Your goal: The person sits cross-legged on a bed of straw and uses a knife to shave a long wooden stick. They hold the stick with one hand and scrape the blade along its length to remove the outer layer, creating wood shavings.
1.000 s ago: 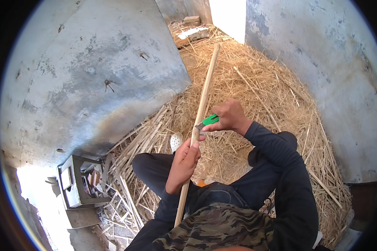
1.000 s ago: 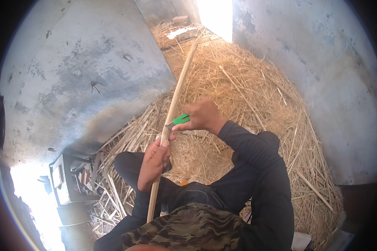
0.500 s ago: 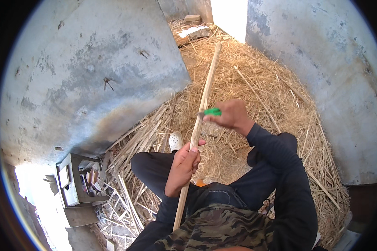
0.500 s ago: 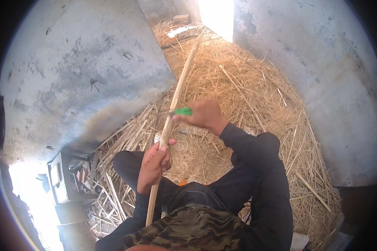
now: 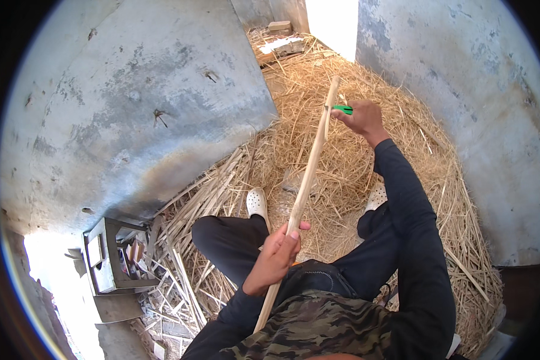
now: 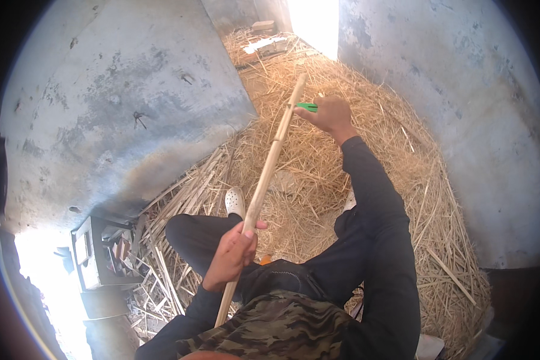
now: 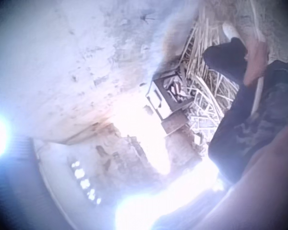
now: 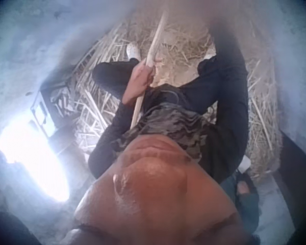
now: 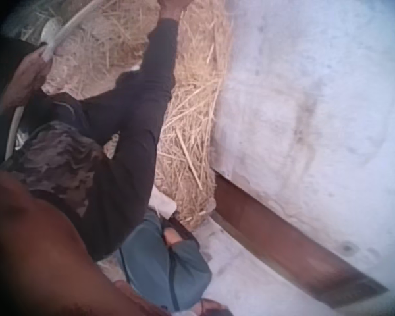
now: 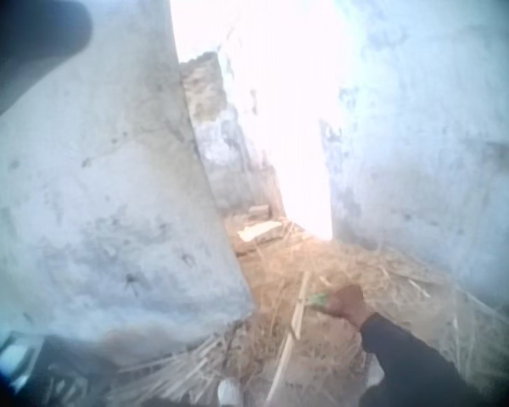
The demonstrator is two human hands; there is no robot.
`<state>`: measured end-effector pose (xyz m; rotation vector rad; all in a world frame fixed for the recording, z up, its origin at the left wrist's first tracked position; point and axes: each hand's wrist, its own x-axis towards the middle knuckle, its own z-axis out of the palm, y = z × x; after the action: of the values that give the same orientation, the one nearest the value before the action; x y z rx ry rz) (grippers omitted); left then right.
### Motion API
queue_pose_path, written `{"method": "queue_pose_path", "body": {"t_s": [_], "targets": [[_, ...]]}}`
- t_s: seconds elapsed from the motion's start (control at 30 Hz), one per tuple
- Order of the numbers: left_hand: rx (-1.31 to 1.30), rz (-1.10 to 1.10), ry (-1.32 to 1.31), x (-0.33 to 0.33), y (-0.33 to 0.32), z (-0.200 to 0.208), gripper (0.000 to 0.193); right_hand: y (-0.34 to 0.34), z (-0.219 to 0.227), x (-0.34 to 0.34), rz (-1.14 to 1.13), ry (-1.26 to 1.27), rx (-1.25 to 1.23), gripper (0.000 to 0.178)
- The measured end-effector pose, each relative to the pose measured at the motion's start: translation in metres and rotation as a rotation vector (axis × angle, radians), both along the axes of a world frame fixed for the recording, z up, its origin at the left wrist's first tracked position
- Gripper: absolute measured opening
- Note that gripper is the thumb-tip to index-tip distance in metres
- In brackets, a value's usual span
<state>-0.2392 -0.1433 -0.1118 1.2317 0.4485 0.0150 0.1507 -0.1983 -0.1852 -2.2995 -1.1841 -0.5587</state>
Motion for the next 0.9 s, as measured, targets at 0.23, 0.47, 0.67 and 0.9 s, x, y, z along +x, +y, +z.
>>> {"method": "queue_pose_path", "body": {"t_s": [0.23, 0.47, 0.67, 0.9], "targets": [[-0.016, -0.326, 0.035, -0.043, -0.028, 0.014, 0.039, -0.044, -0.019, 0.089, -0.494, 0.439, 0.063, 0.085], [0.026, 0.094, 0.018, -0.023, 0.014, -0.001, 0.041, -0.056, -0.001, 0.062, -0.361, 0.419, -0.072, 0.078], [-0.002, 0.075, -0.016, 0.014, 0.029, -0.005, 0.04, -0.025, 0.039, -0.107, 0.283, 0.234, -0.019, 0.073], [-0.086, 0.023, -0.096, 0.03, 0.021, -0.001, 0.039, -0.019, 0.026, -0.116, 0.319, 0.064, 0.013, 0.073]]}}
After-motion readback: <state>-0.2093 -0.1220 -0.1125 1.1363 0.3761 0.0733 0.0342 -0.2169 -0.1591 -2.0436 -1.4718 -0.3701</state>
